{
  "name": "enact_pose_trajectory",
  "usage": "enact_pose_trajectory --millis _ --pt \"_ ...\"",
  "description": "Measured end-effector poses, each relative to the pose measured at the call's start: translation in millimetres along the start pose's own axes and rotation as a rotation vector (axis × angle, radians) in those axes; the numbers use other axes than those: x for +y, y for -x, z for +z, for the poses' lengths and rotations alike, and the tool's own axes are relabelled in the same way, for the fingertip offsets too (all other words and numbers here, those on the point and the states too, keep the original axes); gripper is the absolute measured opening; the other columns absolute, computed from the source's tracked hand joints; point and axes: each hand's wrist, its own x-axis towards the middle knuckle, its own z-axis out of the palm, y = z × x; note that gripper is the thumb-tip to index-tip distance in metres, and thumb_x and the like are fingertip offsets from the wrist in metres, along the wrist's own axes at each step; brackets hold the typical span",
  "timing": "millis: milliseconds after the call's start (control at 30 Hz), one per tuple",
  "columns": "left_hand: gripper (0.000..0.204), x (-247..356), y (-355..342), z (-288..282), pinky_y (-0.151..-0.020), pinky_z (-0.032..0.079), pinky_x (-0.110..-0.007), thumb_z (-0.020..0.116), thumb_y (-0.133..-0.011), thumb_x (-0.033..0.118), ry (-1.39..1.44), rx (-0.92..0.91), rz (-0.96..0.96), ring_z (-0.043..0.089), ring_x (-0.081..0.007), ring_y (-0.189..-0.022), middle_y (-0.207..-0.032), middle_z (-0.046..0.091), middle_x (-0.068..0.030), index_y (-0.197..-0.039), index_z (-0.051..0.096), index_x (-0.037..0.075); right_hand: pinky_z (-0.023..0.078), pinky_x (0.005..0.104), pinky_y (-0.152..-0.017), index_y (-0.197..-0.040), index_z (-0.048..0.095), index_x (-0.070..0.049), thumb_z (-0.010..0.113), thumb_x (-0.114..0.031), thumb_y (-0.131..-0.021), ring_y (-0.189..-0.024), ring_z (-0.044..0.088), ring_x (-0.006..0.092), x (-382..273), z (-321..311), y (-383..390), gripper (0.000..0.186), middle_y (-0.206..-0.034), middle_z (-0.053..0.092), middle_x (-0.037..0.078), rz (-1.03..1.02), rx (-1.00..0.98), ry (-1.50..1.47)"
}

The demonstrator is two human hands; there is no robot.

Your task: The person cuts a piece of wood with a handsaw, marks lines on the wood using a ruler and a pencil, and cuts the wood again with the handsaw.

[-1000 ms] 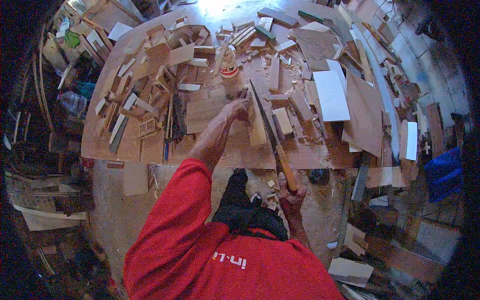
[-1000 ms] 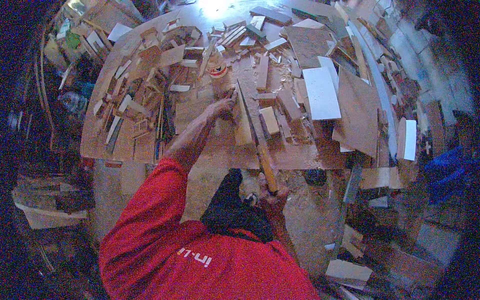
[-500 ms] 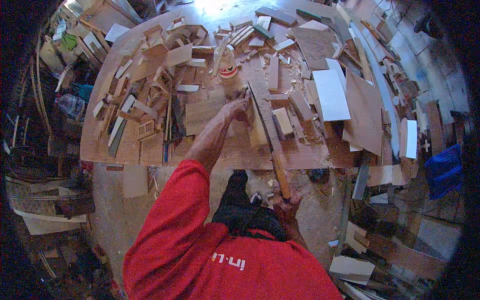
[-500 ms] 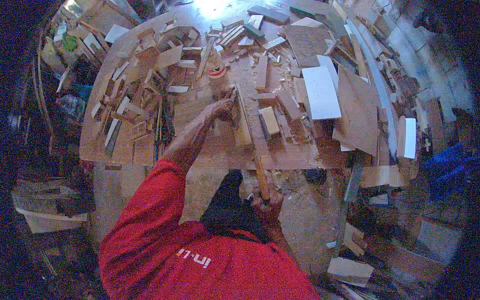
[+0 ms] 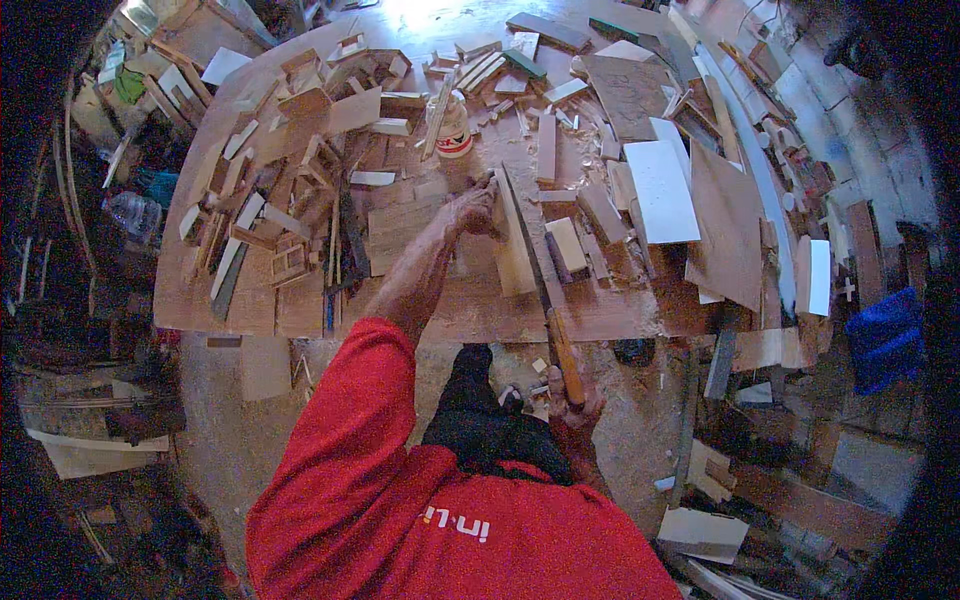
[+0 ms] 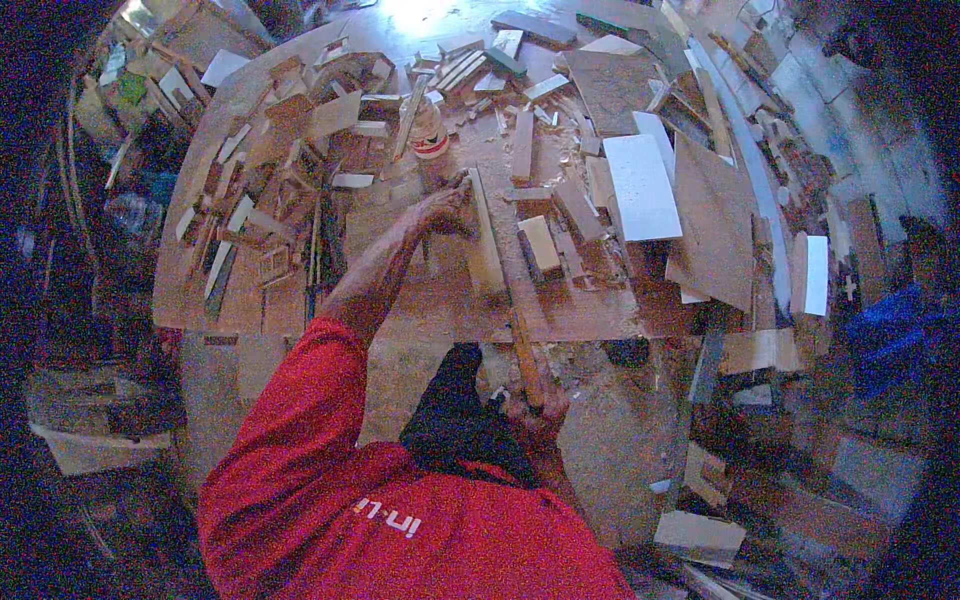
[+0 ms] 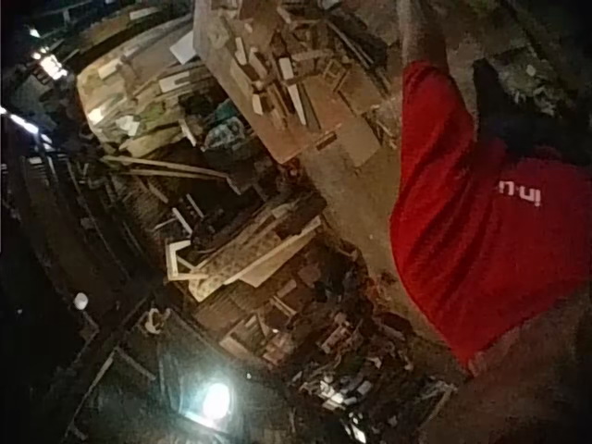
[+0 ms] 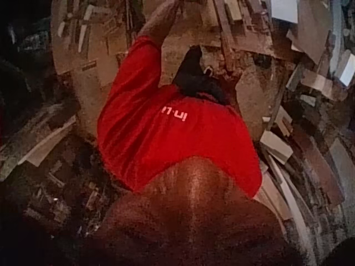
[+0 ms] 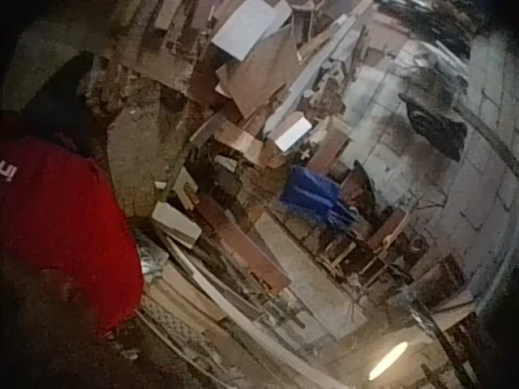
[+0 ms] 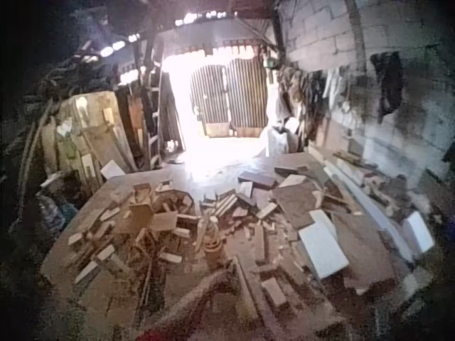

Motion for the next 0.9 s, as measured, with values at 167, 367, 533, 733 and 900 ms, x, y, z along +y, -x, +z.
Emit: enact_pose_trajectory --millis 167,367,533,733,900 --pt "0.124 24.2 26.1 -25.0 -0.103 0.022 -0.053 0.079 -0.050 0.047 0.035 -0.088 -0.222 0.013 -0.0271 -0.134 -0.146 0.007 -0.0122 -0.138 0.005 0.000 0.041 0.0375 -0.052 -0.083 0.060 0.001 0.065 -0.019 -0.078 -0.052 0.053 0.0252 4.1 2.9 3.4 0.021 -0.061 0.054 0.009 -0.029 -0.039 -0.125" --pt "0.127 24.2 26.7 -25.6 -0.104 0.020 -0.054 0.081 -0.048 0.045 0.066 -0.013 -0.164 0.014 -0.0305 -0.133 -0.146 0.006 -0.0139 -0.139 0.003 0.002 0.039 0.0362 -0.048 -0.075 0.059 -0.001 0.065 -0.018 -0.078 -0.050 0.052 0.0255 1.5 6.1 3.8 0.019 -0.063 0.056 0.011 -0.201 0.062 0.058" --pt "0.131 6.6 5.0 -5.5 -0.108 0.020 -0.036 0.083 -0.044 0.043 0.043 0.052 -0.100 0.014 -0.0318 -0.133 -0.144 0.011 -0.0208 -0.138 0.003 -0.001 0.038 0.0368 -0.046 -0.076 0.059 -0.002 0.067 -0.019 -0.076 -0.051 0.053 0.0269 4.6 5.1 5.6 0.019 -0.066 0.056 0.012 -0.342 0.097 0.337" --pt "0.130 -8.1 -5.3 10.2 -0.093 0.040 -0.035 0.084 -0.039 0.037 0.078 0.169 -0.036 0.047 -0.0330 -0.112 -0.119 0.049 -0.0244 -0.134 0.008 -0.007 0.043 0.0351 -0.051 -0.087 0.059 -0.001 0.067 -0.017 -0.074 -0.056 0.057 0.0278 8.9 8.0 8.3 0.022 -0.071 0.059 0.013 -0.260 0.011 0.258" --pt "0.122 -16.0 -17.3 23.3 -0.087 0.043 -0.033 0.082 -0.045 0.040 0.025 0.216 -0.062 0.053 -0.0332 -0.104 -0.110 0.055 -0.0230 -0.134 0.012 -0.007 0.047 0.0333 -0.055 -0.092 0.059 0.001 0.063 -0.016 -0.072 -0.060 0.060 0.0273 11.5 9.2 9.5 0.026 -0.069 0.059 0.012 -0.191 -0.064 0.000"
